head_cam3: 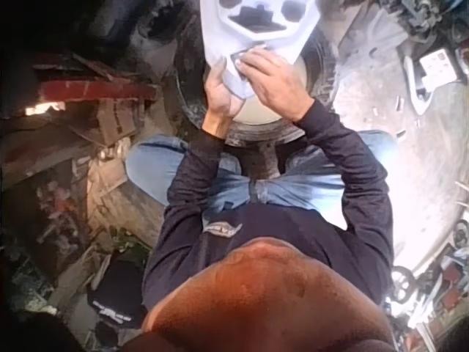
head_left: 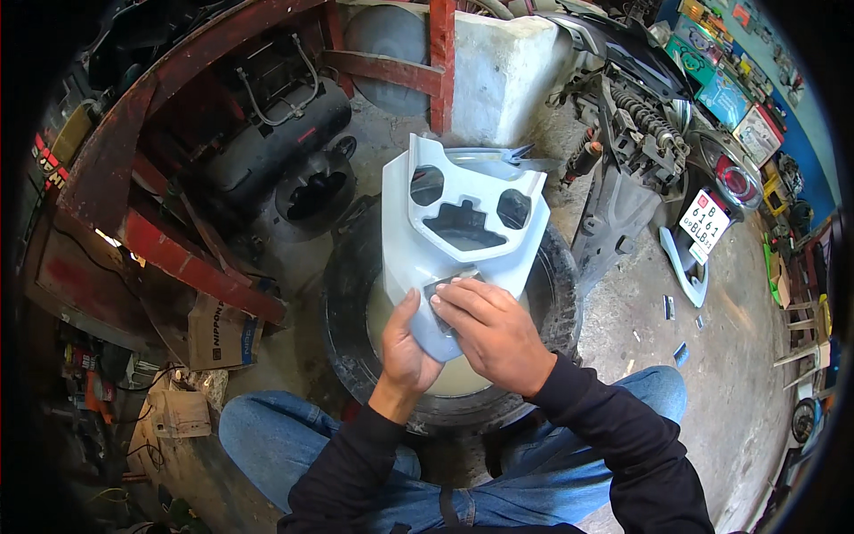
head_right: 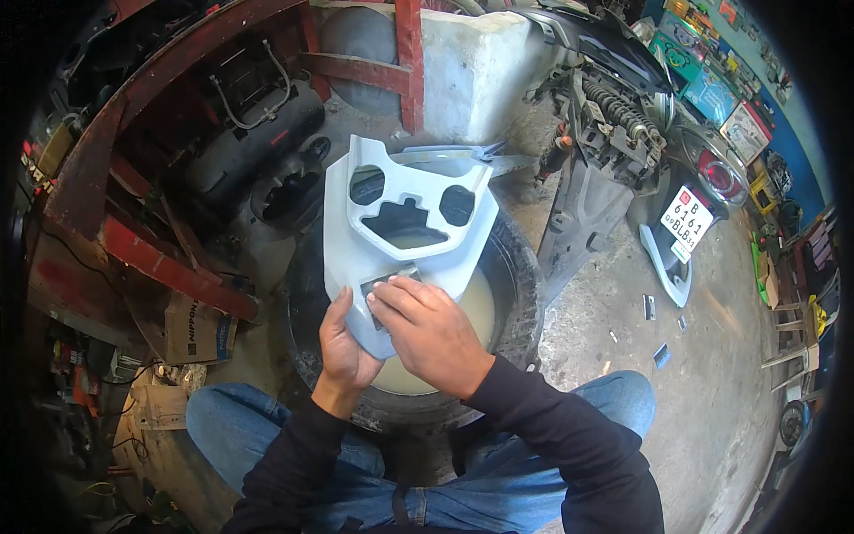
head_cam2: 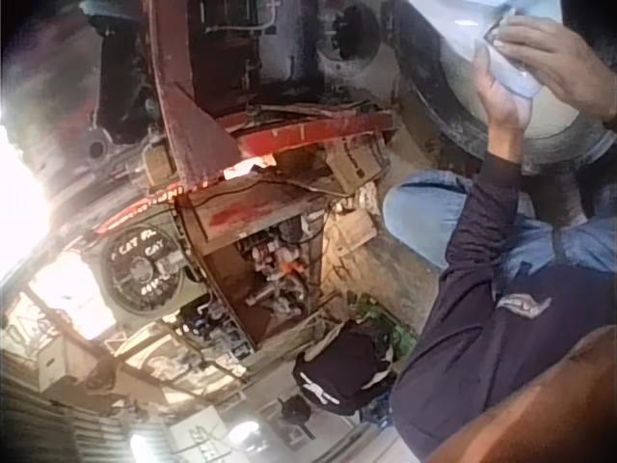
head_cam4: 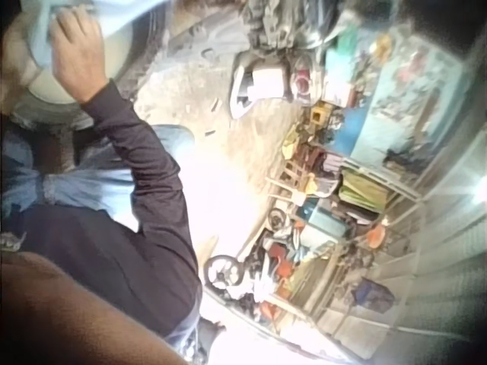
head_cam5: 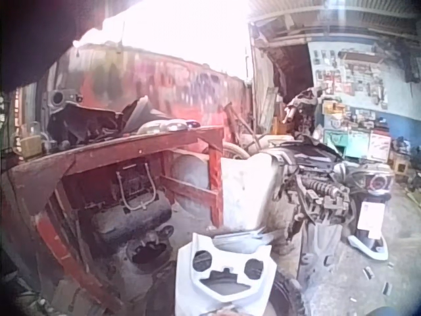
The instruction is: The person wet-sands a plastic motorcycle fairing part with sandpaper over a basin of water, then switches to sanding a second plastic piece.
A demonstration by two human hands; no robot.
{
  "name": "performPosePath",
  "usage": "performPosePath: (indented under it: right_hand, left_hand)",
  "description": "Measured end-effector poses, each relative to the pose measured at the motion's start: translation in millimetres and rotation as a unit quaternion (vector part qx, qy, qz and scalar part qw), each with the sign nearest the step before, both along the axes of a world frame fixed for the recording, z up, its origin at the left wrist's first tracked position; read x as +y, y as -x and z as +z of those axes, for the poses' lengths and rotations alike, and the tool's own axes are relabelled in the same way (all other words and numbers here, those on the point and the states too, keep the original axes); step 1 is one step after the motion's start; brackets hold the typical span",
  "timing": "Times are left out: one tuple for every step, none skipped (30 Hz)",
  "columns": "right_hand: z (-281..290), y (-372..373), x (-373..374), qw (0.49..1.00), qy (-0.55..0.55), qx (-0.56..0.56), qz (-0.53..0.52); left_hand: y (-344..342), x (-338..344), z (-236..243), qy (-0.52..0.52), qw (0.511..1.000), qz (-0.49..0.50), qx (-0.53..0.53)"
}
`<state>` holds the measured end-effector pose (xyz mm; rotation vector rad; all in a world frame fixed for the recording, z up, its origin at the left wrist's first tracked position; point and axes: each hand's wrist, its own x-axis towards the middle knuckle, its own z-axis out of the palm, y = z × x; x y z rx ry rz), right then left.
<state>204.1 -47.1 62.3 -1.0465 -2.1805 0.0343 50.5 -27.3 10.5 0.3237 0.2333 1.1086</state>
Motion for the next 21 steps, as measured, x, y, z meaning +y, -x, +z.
performPosePath:
  right_hand:
    - [-1, 0, 0, 1.0, 0.001, 0.0, 0.001]
    - [-2, -2, 0, 1.0, -0.002, -0.003, 0.009]
    - [-4, -3, 1, 1.0, -0.006, -0.004, 0.02]
    - [-4, -5, 1, 1.0, -0.006, -0.004, 0.022]
    - [-5, -8, 2, 1.0, 0.009, -0.017, 0.023]
    - [-9, -12, 2, 0.999, 0.025, -0.032, 0.023]
    - [-14, -16, 3, 0.999, 0.026, -0.032, 0.024]
    - [-20, -19, 4, 0.999, 0.044, -0.024, -0.001]
    - [-23, -19, 4, 0.998, 0.061, -0.017, -0.027]
    - [-25, -17, 4, 0.998, 0.062, -0.017, -0.025]
    - [-27, -14, 3, 0.998, 0.051, -0.004, -0.024]
    - [-29, -12, 4, 0.999, 0.04, 0.008, -0.023]
    - [-32, -11, 4, 0.999, 0.041, 0.007, -0.023]
    - [-34, -11, 3, 0.999, 0.026, -0.001, -0.02]
    - [-36, -9, 4, 1.0, 0.011, -0.004, -0.014]
    - [-35, -10, 5, 1.0, 0.013, -0.006, -0.015]
    - [-33, -12, 8, 1.0, -0.002, -0.022, -0.01]
    - [-29, -14, 10, 0.999, -0.02, -0.037, -0.003]
    - [-28, -16, 12, 0.999, -0.02, -0.038, -0.003]
    - [-28, -19, 14, 0.998, -0.032, -0.056, -0.005]
    - [-30, -22, 16, 0.996, -0.043, -0.072, -0.005]
  left_hand:
    - [-4, 1, 2, 0.002, 1.0, 0.017, 0.024]
    - [-5, 2, 2, 0.005, 0.998, 0.033, 0.048]
    - [0, 4, -3, 0.005, 0.998, 0.037, 0.052]
    - [5, 9, -12, -0.01, 1.0, 0.016, 0.003]
    - [9, 11, -18, -0.025, 0.999, -0.004, -0.045]
    - [8, 13, -16, -0.023, 0.999, -0.003, -0.046]
    - [7, 16, -10, 0.013, 0.999, 0.029, -0.019]
    - [6, 18, -8, 0.05, 0.997, 0.062, 0.008]
    - [8, 20, -11, 0.072, 0.995, 0.064, 0.027]
    - [10, 21, -18, 0.073, 0.995, 0.066, 0.027]
    - [13, 22, -25, 0.07, 0.995, 0.06, 0.038]
    - [13, 23, -27, 0.067, 0.995, 0.052, 0.048]
    - [12, 22, -28, 0.068, 0.995, 0.052, 0.047]
    - [9, 22, -27, 0.083, 0.994, 0.069, 0.023]
    - [10, 21, -24, 0.097, 0.991, 0.088, 0.003]
    - [4, 20, -15, 0.099, 0.991, 0.087, 0.001]
    - [-1, 18, -4, 0.099, 0.988, 0.117, -0.008]
    - [-4, 17, 4, 0.096, 0.984, 0.148, -0.016]
    - [-4, 17, 4, 0.096, 0.984, 0.147, -0.017]
    - [-4, 17, 2, 0.108, 0.984, 0.137, -0.022]
    - [-3, 17, -1, 0.121, 0.984, 0.128, -0.026]
